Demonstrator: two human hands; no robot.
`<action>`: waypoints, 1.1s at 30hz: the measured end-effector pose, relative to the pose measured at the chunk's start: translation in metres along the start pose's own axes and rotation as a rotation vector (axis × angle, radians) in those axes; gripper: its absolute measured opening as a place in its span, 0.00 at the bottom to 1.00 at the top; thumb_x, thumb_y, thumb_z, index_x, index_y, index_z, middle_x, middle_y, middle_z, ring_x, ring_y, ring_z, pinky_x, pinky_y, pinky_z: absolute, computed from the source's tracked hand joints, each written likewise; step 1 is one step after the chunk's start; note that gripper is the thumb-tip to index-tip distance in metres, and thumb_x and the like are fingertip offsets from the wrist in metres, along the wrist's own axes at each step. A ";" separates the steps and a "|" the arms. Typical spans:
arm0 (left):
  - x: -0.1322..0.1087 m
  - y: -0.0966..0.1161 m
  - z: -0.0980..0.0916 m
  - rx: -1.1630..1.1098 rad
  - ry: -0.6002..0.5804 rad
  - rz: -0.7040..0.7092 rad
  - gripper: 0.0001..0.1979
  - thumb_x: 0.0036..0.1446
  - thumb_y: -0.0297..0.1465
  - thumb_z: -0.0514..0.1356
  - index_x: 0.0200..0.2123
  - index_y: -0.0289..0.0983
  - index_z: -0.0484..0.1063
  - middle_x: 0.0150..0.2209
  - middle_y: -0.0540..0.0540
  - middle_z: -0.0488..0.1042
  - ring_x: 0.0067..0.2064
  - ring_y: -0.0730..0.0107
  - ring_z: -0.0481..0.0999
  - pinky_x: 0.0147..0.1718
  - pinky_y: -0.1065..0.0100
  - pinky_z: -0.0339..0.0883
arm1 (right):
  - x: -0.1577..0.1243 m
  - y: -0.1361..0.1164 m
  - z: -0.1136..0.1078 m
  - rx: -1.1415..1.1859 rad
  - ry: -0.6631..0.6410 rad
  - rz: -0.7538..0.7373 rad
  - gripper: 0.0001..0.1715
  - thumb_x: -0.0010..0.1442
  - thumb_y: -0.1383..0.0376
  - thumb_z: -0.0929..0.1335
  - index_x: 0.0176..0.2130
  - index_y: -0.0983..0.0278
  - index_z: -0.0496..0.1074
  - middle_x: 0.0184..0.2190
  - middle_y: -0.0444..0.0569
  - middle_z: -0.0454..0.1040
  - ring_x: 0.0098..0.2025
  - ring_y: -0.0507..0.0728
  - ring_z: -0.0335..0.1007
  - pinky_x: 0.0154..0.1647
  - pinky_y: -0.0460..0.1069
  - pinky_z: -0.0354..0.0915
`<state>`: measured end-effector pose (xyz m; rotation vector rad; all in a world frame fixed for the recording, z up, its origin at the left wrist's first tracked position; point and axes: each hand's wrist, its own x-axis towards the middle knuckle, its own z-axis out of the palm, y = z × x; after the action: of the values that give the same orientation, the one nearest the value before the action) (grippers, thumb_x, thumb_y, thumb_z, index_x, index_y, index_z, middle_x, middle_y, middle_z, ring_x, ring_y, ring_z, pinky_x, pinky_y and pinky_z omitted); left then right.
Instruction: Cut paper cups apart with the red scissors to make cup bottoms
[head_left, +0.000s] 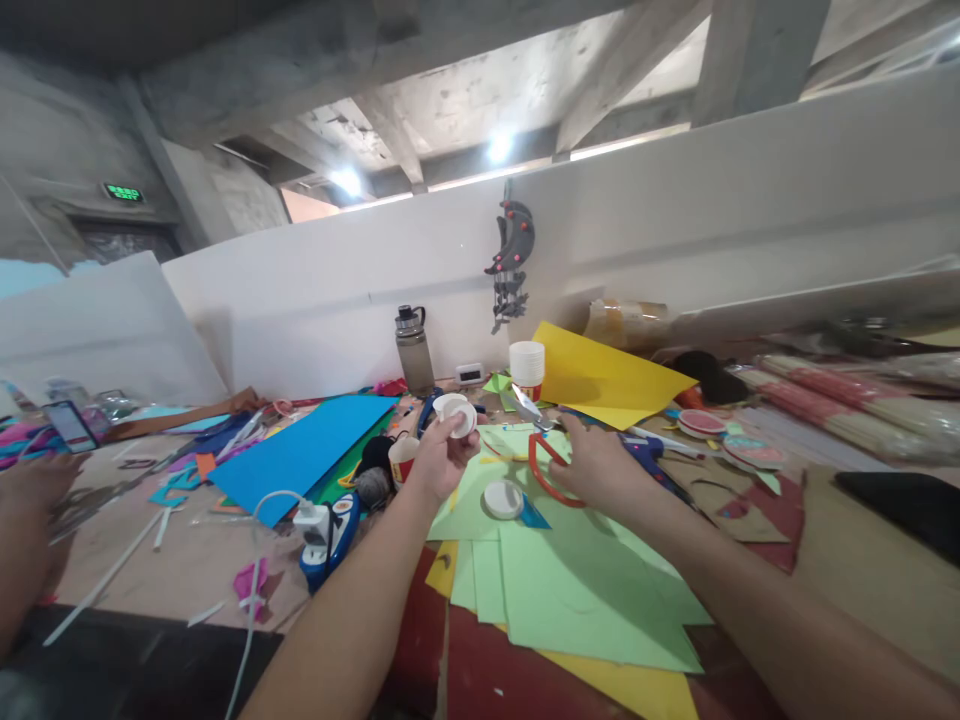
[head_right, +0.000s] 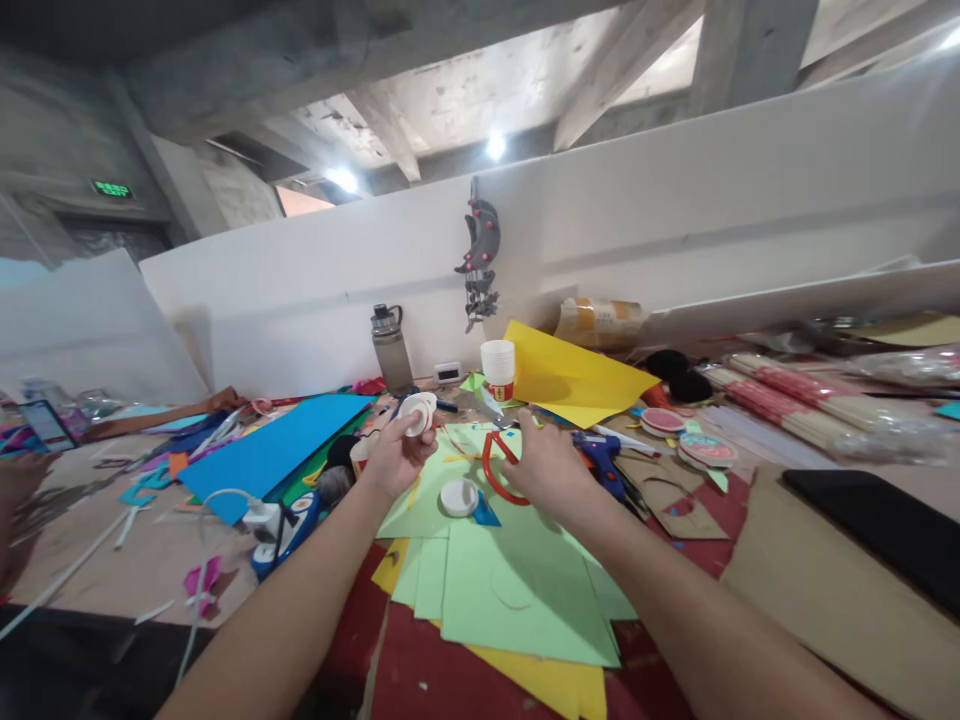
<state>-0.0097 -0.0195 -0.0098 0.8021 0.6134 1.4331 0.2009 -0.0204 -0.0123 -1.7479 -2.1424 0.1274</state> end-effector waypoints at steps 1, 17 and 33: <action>0.000 0.000 0.000 -0.010 -0.017 0.001 0.12 0.48 0.29 0.64 0.37 0.32 0.69 0.30 0.45 0.75 0.22 0.81 0.67 0.20 0.78 0.58 | 0.002 0.002 -0.001 0.097 0.034 0.009 0.35 0.51 0.62 0.65 0.57 0.69 0.60 0.40 0.60 0.73 0.42 0.65 0.69 0.40 0.54 0.61; -0.014 -0.012 0.021 0.165 -0.201 -0.056 0.33 0.44 0.23 0.66 0.55 0.42 0.64 0.47 0.42 0.72 0.36 0.69 0.76 0.28 0.72 0.65 | 0.000 -0.015 0.003 1.347 0.095 -0.042 0.29 0.47 0.53 0.71 0.45 0.61 0.62 0.23 0.40 0.66 0.22 0.51 0.64 0.21 0.46 0.62; -0.019 -0.023 0.028 0.358 -0.318 -0.018 0.21 0.48 0.33 0.66 0.47 0.35 0.71 0.35 0.42 0.73 0.31 0.69 0.74 0.22 0.74 0.63 | -0.001 -0.018 0.005 1.419 0.020 0.056 0.29 0.43 0.58 0.72 0.44 0.65 0.64 0.19 0.38 0.66 0.18 0.50 0.62 0.18 0.46 0.61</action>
<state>0.0255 -0.0412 -0.0125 1.2745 0.6362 1.1592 0.1831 -0.0251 -0.0115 -0.8749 -1.2534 1.2513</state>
